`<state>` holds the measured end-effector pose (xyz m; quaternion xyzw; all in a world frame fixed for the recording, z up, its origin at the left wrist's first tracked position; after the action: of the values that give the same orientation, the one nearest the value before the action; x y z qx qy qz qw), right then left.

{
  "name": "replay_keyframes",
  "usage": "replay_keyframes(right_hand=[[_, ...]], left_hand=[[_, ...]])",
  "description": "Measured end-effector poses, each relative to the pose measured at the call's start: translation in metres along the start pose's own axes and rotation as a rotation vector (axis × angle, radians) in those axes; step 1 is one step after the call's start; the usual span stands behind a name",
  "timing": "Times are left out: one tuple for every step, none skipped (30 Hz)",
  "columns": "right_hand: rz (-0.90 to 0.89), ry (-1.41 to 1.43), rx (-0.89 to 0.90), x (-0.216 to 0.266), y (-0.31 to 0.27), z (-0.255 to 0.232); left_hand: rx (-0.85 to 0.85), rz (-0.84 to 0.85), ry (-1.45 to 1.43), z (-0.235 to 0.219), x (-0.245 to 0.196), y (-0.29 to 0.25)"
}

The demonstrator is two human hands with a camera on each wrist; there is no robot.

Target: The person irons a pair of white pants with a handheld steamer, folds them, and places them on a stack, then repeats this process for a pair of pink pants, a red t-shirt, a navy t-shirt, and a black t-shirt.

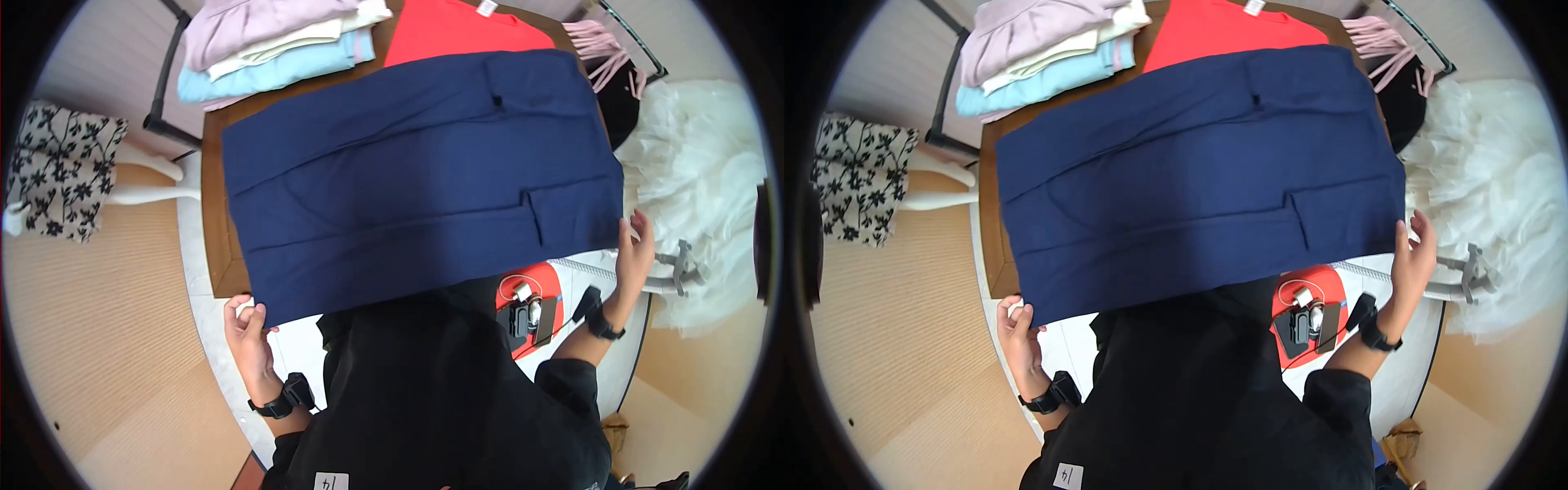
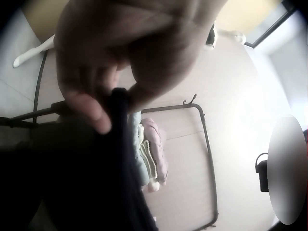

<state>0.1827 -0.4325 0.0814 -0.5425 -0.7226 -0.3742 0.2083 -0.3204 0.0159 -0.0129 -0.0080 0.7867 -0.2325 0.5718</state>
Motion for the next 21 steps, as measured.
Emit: replay_keyframes(right_hand=[[-0.020, 0.124, 0.049, 0.037, -0.012, 0.012], [-0.059, 0.181, 0.195, 0.078, -0.028, 0.033], [-0.097, 0.237, 0.339, 0.122, -0.047, 0.055], [-0.244, 0.242, 0.537, 0.178, -0.069, 0.080], [-0.410, 0.349, 0.716, 0.212, -0.095, 0.105], [-0.601, 0.372, 0.860, 0.248, -0.123, 0.127], [-0.682, 0.441, 0.994, 0.267, -0.153, 0.151], [-0.779, 0.475, 1.068, 0.283, -0.181, 0.172], [-0.879, 0.503, 1.141, 0.297, -0.207, 0.189], [-0.924, 0.440, 1.180, 0.310, -0.226, 0.204], [-0.966, 0.377, 1.217, 0.320, -0.244, 0.216], [-0.972, 0.380, 1.212, 0.330, -0.255, 0.227], [-1.061, 0.325, 1.113, 0.340, -0.265, 0.234], [-1.145, 0.267, 1.012, 0.347, -0.275, 0.240], [-1.150, 0.268, 1.007, 0.350, -0.285, 0.248], [-1.194, 0.213, 0.918, 0.353, -0.292, 0.252], [-1.236, 0.157, 0.830, 0.355, -0.297, 0.254], [-1.214, 0.243, 0.797, 0.357, -0.296, 0.253], [-1.217, 0.238, 0.793, 0.359, -0.295, 0.253], [-1.164, 0.298, 0.799, 0.359, -0.289, 0.251], [-1.112, 0.359, 0.805, 0.360, -0.284, 0.248]], left_hand=[[0.020, 0.019, -0.002, 0.001, -0.003, -0.001], [0.029, 0.047, 0.009, 0.002, -0.008, -0.002], [0.041, 0.075, 0.019, 0.005, -0.014, -0.004], [0.034, 0.093, 0.024, 0.010, -0.024, -0.009], [0.026, 0.094, 0.025, 0.004, -0.020, -0.007], [0.085, 0.127, 0.029, 0.004, -0.017, -0.004], [0.147, 0.160, 0.034, 0.004, -0.016, -0.002], [0.176, 0.178, 0.022, 0.007, -0.021, -0.004], [0.174, 0.183, 0.021, 0.008, -0.024, -0.003], [0.190, 0.199, -0.020, 0.008, -0.028, -0.003], [0.207, 0.214, -0.058, 0.007, -0.031, -0.003], [0.205, 0.221, -0.057, 0.002, -0.033, 0.000], [0.226, 0.271, -0.035, 0.000, -0.037, 0.000], [0.248, 0.319, -0.012, -0.003, -0.041, 0.001], [0.246, 0.326, -0.013, -0.004, -0.046, 0.003], [0.267, 0.323, 0.004, 0.000, -0.052, 0.003], [0.288, 0.320, 0.021, 0.002, -0.057, 0.003], [0.369, 0.307, 0.112, -0.002, -0.059, 0.005], [0.372, 0.312, 0.109, -0.006, -0.067, 0.010], [0.384, 0.379, 0.265, -0.004, -0.081, 0.015], [0.391, 0.446, 0.422, -0.001, -0.091, 0.024]])
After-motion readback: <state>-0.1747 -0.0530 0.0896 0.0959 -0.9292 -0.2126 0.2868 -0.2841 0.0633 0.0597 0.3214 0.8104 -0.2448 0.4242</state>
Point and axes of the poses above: each hand's wrist, its own y-axis towards the middle knuckle, its own z-axis out of the palm, x = y × z, the point moved 8 cm from there along y, towards the middle knuckle, and after that the axes turned 14 degrees about y, right-handed, at the moved point
